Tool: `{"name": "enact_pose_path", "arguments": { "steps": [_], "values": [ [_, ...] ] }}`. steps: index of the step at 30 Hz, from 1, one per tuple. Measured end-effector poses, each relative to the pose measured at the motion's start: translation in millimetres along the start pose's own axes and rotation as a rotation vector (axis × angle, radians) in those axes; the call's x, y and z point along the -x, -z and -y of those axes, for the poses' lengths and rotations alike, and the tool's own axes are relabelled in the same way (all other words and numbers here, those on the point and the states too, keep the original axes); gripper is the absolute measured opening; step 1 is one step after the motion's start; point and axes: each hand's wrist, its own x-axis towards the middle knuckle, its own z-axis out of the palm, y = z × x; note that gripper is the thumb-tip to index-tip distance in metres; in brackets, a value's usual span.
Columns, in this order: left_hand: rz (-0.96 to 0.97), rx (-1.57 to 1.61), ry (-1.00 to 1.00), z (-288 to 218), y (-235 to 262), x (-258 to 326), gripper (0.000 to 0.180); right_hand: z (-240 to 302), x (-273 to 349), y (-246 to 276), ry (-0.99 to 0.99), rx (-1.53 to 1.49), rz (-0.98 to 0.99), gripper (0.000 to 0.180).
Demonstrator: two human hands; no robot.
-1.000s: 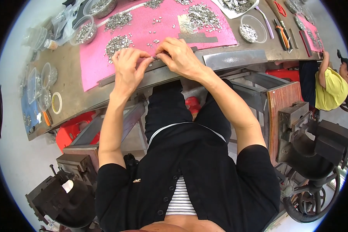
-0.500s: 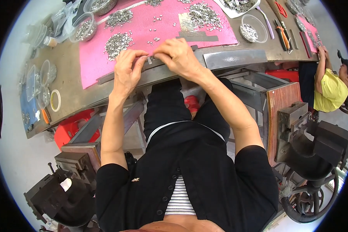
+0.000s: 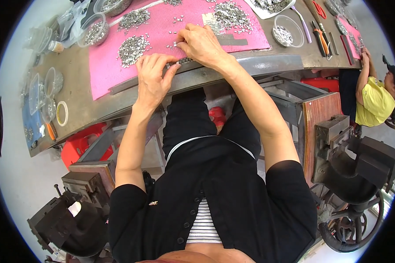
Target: Assembling small metal components into a jig and pressing them with a manual machine.
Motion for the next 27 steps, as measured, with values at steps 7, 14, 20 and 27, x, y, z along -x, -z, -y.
{"name": "enact_pose_path", "arguments": {
  "steps": [7,14,20,27],
  "values": [
    [-0.019,0.277,0.226,1,9,2,0.011,9,10,9,-0.072,-0.159,0.002,0.012],
    [-0.067,0.157,0.147,4,8,8,0.011,36,34,-3,0.005,-0.162,-0.052,0.009],
    [-0.084,0.132,0.097,1,3,8,0.012,25,30,6,0.004,-0.209,-0.089,0.008],
    [-0.083,-0.008,0.067,-5,-6,8,0.015,-29,8,28,-0.15,-0.053,-0.19,0.014]
  ]
}}
